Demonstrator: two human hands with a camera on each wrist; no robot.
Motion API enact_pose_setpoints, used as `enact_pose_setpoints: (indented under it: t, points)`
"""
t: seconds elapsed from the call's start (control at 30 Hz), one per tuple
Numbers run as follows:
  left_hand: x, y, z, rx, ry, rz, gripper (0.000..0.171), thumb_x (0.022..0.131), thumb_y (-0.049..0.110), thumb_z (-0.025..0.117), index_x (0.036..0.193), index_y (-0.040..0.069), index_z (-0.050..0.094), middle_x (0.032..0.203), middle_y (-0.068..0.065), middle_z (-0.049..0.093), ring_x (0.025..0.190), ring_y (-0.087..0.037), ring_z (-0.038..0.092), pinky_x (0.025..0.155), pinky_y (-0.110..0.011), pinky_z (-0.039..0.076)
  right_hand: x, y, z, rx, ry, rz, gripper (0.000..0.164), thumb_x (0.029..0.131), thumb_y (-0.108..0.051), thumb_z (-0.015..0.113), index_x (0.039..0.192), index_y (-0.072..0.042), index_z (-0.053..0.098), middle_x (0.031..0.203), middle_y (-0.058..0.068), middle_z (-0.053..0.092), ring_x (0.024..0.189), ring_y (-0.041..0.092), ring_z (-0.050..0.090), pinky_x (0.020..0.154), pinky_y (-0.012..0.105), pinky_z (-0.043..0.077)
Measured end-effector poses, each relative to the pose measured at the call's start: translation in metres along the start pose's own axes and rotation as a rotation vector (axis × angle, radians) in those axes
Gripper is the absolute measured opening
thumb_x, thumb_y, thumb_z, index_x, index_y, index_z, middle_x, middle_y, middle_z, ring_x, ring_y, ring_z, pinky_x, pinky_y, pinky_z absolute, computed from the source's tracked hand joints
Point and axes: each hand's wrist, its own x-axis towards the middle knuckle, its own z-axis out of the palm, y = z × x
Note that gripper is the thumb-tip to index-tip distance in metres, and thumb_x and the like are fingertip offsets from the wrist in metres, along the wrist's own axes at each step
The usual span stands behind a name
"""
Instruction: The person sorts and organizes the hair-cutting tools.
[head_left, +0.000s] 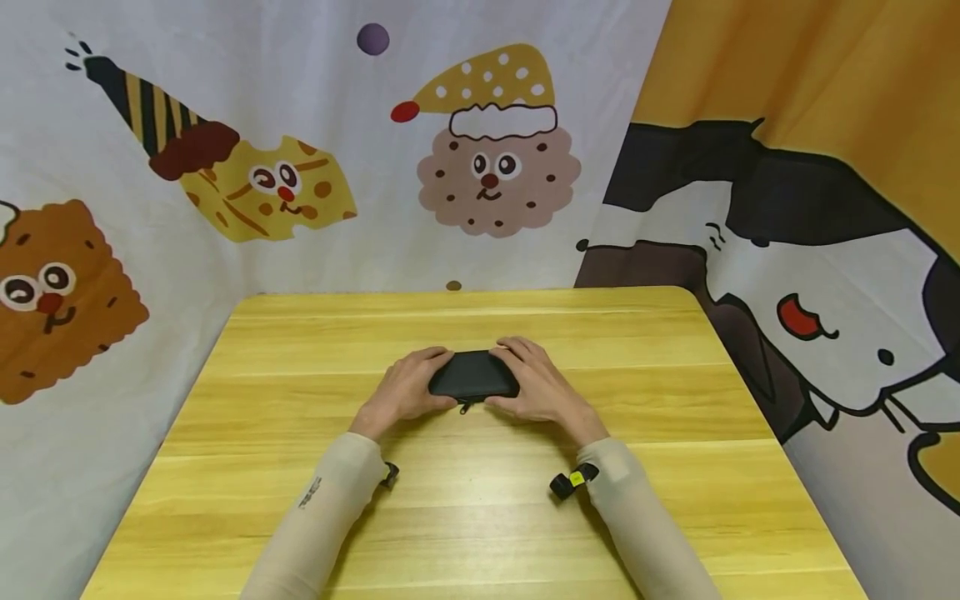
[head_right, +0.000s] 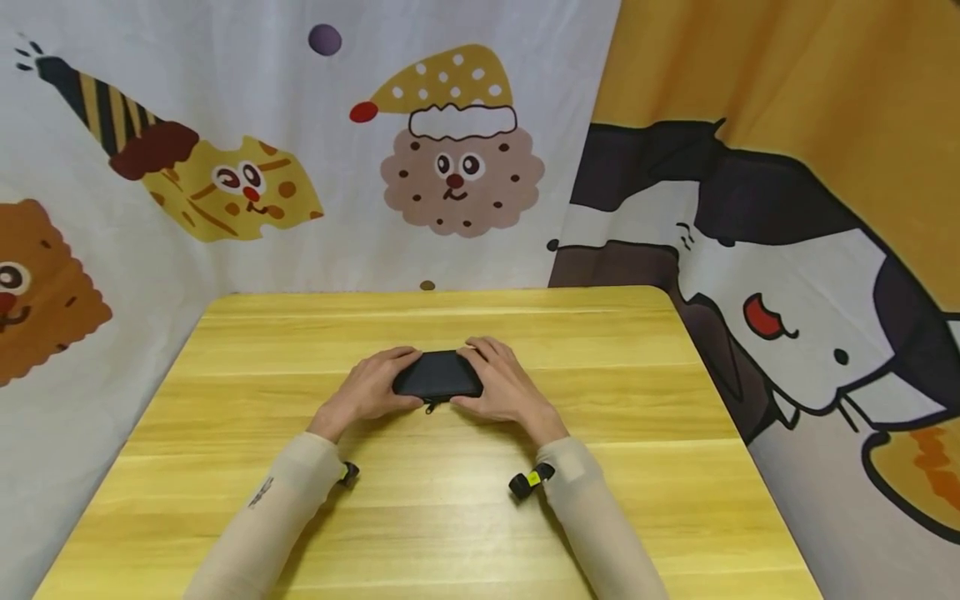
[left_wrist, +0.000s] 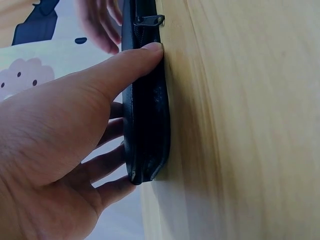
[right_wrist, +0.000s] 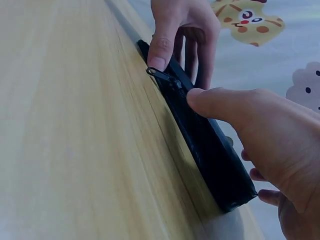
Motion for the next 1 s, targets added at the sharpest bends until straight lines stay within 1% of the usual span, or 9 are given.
enact_pose_setpoints:
  t: [0.17,0.37,0.57,0.9,1.0]
  points:
    - [-0.0005,0.0006,-0.0007,-0.012,-0.007,-0.003,0.089,0.097,0.042,0.092,0.169,0.008,0.052,0.174,-0.018,0.052,0.157,-0.044,0.055,0.127,-0.065,0.051,0.0009,0.0016,0.0018,0.025,-0.044,0.021,0.093,0.096,-0.056,0.087,0.17,-0.014,0.051,0.178,0.017,0.046,0.168,0.042,0.041,0.139,0.065,0.033]
    - [-0.0005,0.0,-0.0005,-0.015,-0.009,-0.009,0.089,0.097,0.042,0.092,0.17,0.009,0.052,0.174,-0.018,0.052,0.157,-0.044,0.055,0.127,-0.064,0.051,0.0024,0.0025,0.0055,0.01,-0.057,0.026,0.086,0.099,-0.054,0.085,0.17,-0.016,0.052,0.176,0.016,0.049,0.166,0.042,0.044,0.139,0.064,0.034]
    - [-0.0006,0.0002,-0.0021,-0.012,-0.005,-0.001,0.089,0.097,0.043,0.091,0.17,0.009,0.052,0.174,-0.018,0.052,0.157,-0.044,0.056,0.126,-0.065,0.052,0.0026,0.0033,0.0069,-0.011,-0.04,0.042,0.082,0.1,-0.053,0.086,0.167,-0.018,0.056,0.174,0.015,0.052,0.163,0.043,0.047,0.138,0.064,0.036]
    - [0.0005,-0.0006,-0.0029,-0.011,-0.021,-0.003,0.089,0.098,0.044,0.091,0.171,0.01,0.051,0.175,-0.018,0.051,0.158,-0.044,0.054,0.128,-0.064,0.05,0.0013,0.0025,0.0091,-0.008,-0.012,0.034,0.081,0.097,-0.053,0.088,0.164,-0.017,0.06,0.17,0.015,0.056,0.159,0.043,0.051,0.136,0.065,0.039]
    - [-0.0002,-0.0014,-0.0031,-0.024,-0.02,-0.004,0.09,0.097,0.043,0.091,0.171,0.01,0.051,0.175,-0.018,0.051,0.159,-0.044,0.054,0.127,-0.065,0.05,0.0012,0.002,0.0097,-0.003,-0.008,0.036,0.08,0.097,-0.052,0.089,0.163,-0.016,0.061,0.169,0.015,0.057,0.158,0.043,0.052,0.135,0.065,0.04]
